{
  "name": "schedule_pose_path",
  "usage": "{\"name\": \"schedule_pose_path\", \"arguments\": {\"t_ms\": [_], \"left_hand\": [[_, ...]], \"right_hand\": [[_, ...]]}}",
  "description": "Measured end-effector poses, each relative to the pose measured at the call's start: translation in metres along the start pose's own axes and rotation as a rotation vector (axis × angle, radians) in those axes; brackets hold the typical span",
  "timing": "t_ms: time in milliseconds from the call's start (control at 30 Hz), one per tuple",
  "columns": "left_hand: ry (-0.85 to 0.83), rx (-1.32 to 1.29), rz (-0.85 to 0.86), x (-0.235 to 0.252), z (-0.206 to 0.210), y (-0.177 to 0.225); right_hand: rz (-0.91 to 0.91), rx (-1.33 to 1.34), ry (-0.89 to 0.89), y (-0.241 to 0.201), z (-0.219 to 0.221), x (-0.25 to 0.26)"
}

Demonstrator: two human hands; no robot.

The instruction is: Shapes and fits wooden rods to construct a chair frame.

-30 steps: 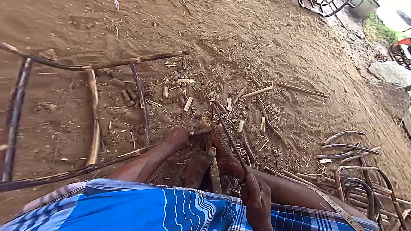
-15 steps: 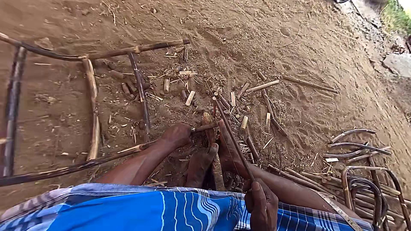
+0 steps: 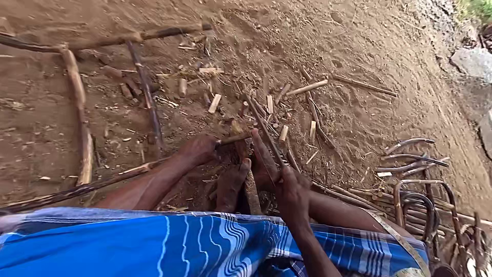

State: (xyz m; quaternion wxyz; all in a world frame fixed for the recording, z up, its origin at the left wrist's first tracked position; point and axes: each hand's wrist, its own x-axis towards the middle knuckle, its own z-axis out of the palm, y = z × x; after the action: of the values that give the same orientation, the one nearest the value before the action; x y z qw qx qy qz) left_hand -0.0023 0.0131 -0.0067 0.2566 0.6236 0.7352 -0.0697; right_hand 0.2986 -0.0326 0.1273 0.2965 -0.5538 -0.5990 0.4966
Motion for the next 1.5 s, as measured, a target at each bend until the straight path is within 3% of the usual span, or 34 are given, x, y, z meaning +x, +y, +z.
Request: {"name": "schedule_pose_path", "arguments": {"t_ms": [133, 200, 300, 433, 500, 633, 700, 767, 833, 900, 933, 1000, 1067, 1100, 1133, 1200, 1233, 1300, 1433, 1467, 1500], "left_hand": [[-0.005, 0.013, -0.059, -0.021, -0.011, 0.017], [-0.009, 0.027, -0.098, -0.011, -0.020, 0.009], [-0.036, -0.002, -0.073, -0.011, -0.006, 0.011], [-0.056, -0.027, -0.136, -0.019, -0.013, 0.014], [-0.051, -0.090, -0.182, -0.012, -0.018, 0.006], [-0.061, -0.104, -0.134, -0.007, -0.005, 0.003], [0.044, -0.097, -0.147, -0.018, 0.005, 0.008], [0.487, -0.094, -0.129, -0.010, 0.042, 0.002], [0.011, -0.092, -0.209, -0.009, -0.004, -0.001], [-0.106, -0.088, -0.152, -0.008, -0.007, 0.000], [-0.088, -0.085, -0.133, -0.008, -0.009, 0.002], [0.044, -0.097, -0.153, -0.017, 0.006, 0.010], [0.557, -0.137, -0.276, -0.002, 0.068, 0.019], [0.572, -0.187, -0.357, 0.005, 0.072, 0.025], [0.461, -0.140, -0.309, 0.009, 0.057, 0.010], [0.001, -0.076, -0.153, -0.003, 0.014, -0.002], [-0.063, -0.066, -0.115, -0.001, 0.003, -0.002], [-0.032, -0.064, -0.128, -0.004, 0.005, 0.003], [0.419, -0.092, -0.249, 0.010, 0.072, 0.009], [0.349, -0.096, -0.253, 0.008, 0.056, 0.004], [0.135, -0.103, -0.221, -0.001, 0.025, 0.001]], "right_hand": [[0.033, 0.102, 0.000, 0.009, -0.006, -0.014], [-0.039, 0.108, 0.020, 0.008, 0.014, 0.016], [0.002, 0.032, -0.005, -0.001, 0.033, 0.045], [-0.008, 0.127, -0.025, 0.005, -0.001, 0.006], [-0.064, 0.086, -0.010, 0.002, 0.014, 0.031], [0.046, 0.038, -0.023, -0.002, 0.040, 0.081], [0.015, 0.078, -0.011, 0.000, 0.023, 0.044], [-0.019, 0.088, 0.009, -0.003, 0.010, 0.014], [-0.044, 0.111, 0.018, -0.004, 0.030, 0.037], [-0.015, 0.118, 0.056, -0.002, 0.053, 0.076], [0.006, 0.094, 0.047, -0.004, 0.053, 0.087], [0.036, 0.082, 0.051, -0.002, 0.035, 0.061], [0.040, 0.036, 0.056, -0.008, 0.013, 0.017], [0.010, 0.002, 0.040, -0.010, 0.012, 0.014], [-0.038, -0.004, 0.012, -0.008, 0.022, 0.028], [-0.048, 0.019, 0.016, 0.007, 0.049, 0.061], [-0.012, 0.015, -0.008, 0.006, 0.054, 0.080], [0.043, 0.008, -0.036, -0.004, 0.046, 0.080], [-0.079, 0.052, -0.005, 0.000, 0.010, 0.023], [-0.088, 0.041, -0.014, 0.001, 0.023, 0.036], [-0.075, 0.014, -0.007, 0.005, 0.040, 0.051]]}}
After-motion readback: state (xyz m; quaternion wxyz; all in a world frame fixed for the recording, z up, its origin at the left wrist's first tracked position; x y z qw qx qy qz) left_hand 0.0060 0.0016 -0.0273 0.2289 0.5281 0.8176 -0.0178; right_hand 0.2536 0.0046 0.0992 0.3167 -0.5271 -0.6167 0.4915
